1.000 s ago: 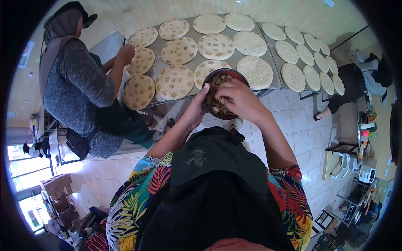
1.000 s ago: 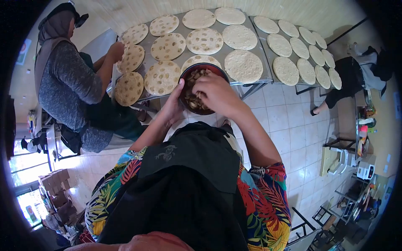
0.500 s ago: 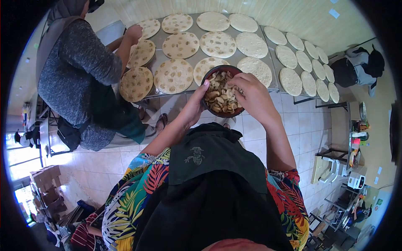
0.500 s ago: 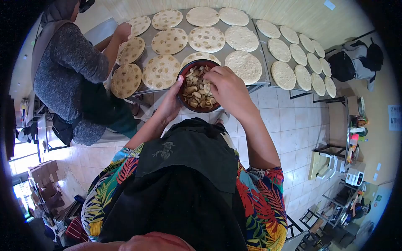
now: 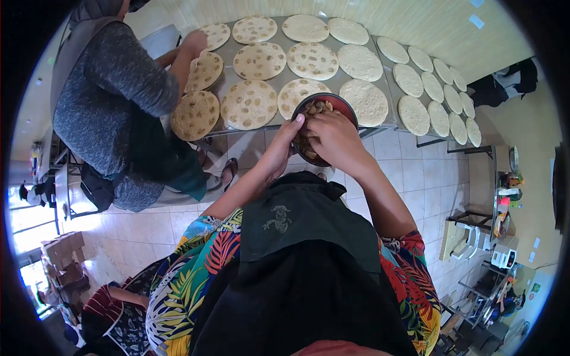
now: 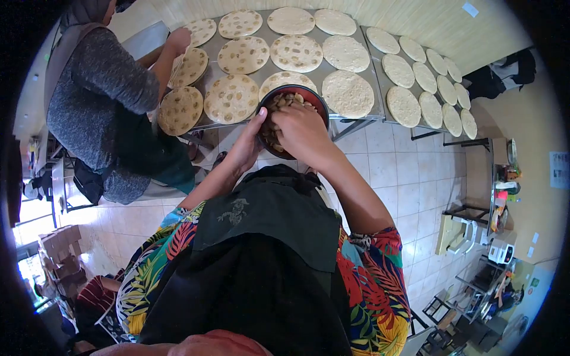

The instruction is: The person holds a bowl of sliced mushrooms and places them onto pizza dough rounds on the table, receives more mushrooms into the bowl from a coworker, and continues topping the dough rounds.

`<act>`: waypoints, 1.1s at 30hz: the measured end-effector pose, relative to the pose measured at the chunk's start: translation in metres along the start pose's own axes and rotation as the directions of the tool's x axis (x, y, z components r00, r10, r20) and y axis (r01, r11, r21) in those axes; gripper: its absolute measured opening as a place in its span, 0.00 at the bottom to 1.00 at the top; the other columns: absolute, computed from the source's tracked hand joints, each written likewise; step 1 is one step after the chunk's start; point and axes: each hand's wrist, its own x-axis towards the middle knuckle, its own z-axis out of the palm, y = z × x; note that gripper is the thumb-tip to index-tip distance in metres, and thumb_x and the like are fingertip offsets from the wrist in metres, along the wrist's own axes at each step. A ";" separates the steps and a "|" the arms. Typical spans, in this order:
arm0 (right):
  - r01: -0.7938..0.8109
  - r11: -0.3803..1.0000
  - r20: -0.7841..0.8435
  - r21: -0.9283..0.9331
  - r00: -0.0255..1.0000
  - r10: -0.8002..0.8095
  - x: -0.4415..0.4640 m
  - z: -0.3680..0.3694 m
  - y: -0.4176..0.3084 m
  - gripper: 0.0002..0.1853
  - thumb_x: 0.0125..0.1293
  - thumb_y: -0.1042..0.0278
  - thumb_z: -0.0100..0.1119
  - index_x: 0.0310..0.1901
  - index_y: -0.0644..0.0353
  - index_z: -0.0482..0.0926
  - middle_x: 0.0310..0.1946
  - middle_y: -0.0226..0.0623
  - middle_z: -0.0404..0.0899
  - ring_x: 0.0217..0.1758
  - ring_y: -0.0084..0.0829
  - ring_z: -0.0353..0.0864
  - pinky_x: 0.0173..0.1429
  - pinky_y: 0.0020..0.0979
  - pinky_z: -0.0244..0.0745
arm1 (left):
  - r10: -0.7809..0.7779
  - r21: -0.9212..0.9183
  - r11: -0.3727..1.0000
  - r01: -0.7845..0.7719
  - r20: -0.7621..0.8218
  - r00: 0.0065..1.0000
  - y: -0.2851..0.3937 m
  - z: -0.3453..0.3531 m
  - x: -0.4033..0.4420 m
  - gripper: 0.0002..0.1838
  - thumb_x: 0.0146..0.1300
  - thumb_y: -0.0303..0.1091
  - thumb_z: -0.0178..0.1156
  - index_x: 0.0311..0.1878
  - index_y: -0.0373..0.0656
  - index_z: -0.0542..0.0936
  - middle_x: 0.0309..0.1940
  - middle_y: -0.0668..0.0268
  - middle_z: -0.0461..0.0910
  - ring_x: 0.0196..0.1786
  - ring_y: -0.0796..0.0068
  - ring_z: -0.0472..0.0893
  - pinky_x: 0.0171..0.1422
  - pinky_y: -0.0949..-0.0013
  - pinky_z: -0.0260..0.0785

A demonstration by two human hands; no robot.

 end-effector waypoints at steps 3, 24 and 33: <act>-0.113 0.957 0.023 0.269 0.994 0.111 0.003 -0.008 0.006 0.08 0.51 0.70 0.60 0.33 0.63 0.78 0.34 0.39 0.77 0.41 0.40 0.76 0.47 0.37 0.71 | 0.011 -0.021 1.000 -0.010 0.035 0.999 0.002 -0.002 0.001 0.35 0.62 0.64 0.48 0.59 0.43 0.66 0.55 0.63 0.70 0.59 0.73 0.69 0.60 0.62 0.61; -0.373 0.324 0.229 0.869 0.885 0.406 0.009 0.006 0.062 0.13 0.59 0.76 0.59 0.47 0.66 0.78 0.31 0.33 0.79 0.29 0.20 0.77 0.39 0.22 0.75 | -0.012 -0.109 0.994 0.008 -0.043 0.999 -0.010 -0.013 0.032 0.35 0.62 0.62 0.49 0.58 0.39 0.65 0.55 0.62 0.70 0.58 0.72 0.69 0.63 0.59 0.58; -0.472 -0.089 0.478 0.877 0.839 0.261 0.076 0.002 0.138 0.12 0.62 0.79 0.54 0.48 0.71 0.76 0.35 0.43 0.81 0.32 0.26 0.79 0.38 0.25 0.76 | -0.012 -0.230 0.972 -0.038 -0.213 0.977 -0.002 -0.013 0.071 0.36 0.62 0.59 0.51 0.63 0.41 0.60 0.60 0.60 0.65 0.62 0.68 0.66 0.64 0.59 0.59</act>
